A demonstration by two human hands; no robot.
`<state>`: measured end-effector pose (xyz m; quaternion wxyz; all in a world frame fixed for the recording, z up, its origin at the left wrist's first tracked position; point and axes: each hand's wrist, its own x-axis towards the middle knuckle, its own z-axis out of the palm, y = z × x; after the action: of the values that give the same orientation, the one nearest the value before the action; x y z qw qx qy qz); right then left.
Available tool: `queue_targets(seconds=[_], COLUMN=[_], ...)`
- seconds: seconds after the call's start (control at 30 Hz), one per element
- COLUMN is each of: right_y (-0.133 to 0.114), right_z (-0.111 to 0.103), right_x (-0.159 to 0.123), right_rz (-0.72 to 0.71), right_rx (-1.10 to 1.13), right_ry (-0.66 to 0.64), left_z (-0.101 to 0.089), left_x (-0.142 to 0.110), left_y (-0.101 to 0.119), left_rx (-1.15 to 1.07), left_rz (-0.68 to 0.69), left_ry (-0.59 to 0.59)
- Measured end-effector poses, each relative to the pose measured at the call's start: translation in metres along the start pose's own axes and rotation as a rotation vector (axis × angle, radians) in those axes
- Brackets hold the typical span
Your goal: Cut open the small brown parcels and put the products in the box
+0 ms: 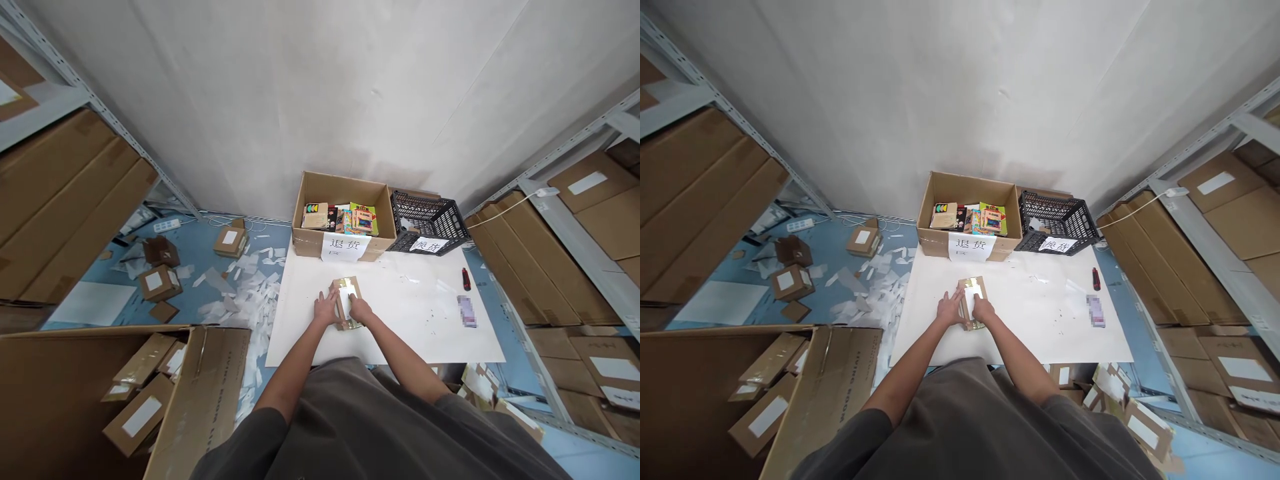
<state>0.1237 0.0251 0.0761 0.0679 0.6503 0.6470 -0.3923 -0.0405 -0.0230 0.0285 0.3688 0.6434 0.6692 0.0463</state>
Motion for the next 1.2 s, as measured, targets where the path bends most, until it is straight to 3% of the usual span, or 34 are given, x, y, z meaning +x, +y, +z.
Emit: queue_targets(seconds=[0.17,0.3,0.43,0.57,0.63,0.7,0.77,0.83,0.9,1.0,1.1,1.2], right_y=[0.011,0.026,0.033,0.040,0.061,0.098,0.141,0.175,0.188,0.170,0.139,0.125], right_z=[0.001,-0.001,-0.001,0.001,0.003,0.005,0.004,-0.003,-0.011,-0.019,-0.017,-0.012], right_x=[-0.034,-0.074,-0.104,-0.118,-0.125,-0.133,-0.137,-0.132,-0.116,-0.078,-0.040,-0.018], right_rz=[0.053,0.059,0.033,-0.026,-0.061,-0.071,-0.041,-0.006,0.024,0.030,0.057,0.123], right_rx=[0.081,-0.099,-0.271,-0.321,-0.330,-0.325,-0.270,-0.182,-0.096,0.036,0.128,0.171], right_ry=[-0.092,-0.213,-0.230,-0.217,-0.253,-0.286,-0.161,-0.057,0.048,0.170,0.199,0.140], left_z=[-0.004,-0.010,-0.016,-0.018,-0.019,-0.018,-0.015,-0.008,0.003,0.028,0.050,0.054], left_x=[-0.002,-0.004,-0.008,-0.012,-0.014,-0.015,-0.017,-0.019,-0.022,-0.030,-0.036,-0.038], left_y=[0.003,0.007,0.013,0.019,0.022,0.027,0.033,0.041,0.052,0.069,0.081,0.084], left_rx=[0.037,0.166,0.231,0.239,0.231,0.207,0.180,0.171,0.184,0.245,0.330,0.381], left_rz=[-0.004,-0.036,-0.054,-0.068,-0.077,-0.094,-0.111,-0.132,-0.158,-0.207,-0.238,-0.025], left_ry=[-0.010,-0.056,-0.088,-0.080,-0.065,-0.050,-0.038,-0.023,0.010,0.087,0.161,0.148])
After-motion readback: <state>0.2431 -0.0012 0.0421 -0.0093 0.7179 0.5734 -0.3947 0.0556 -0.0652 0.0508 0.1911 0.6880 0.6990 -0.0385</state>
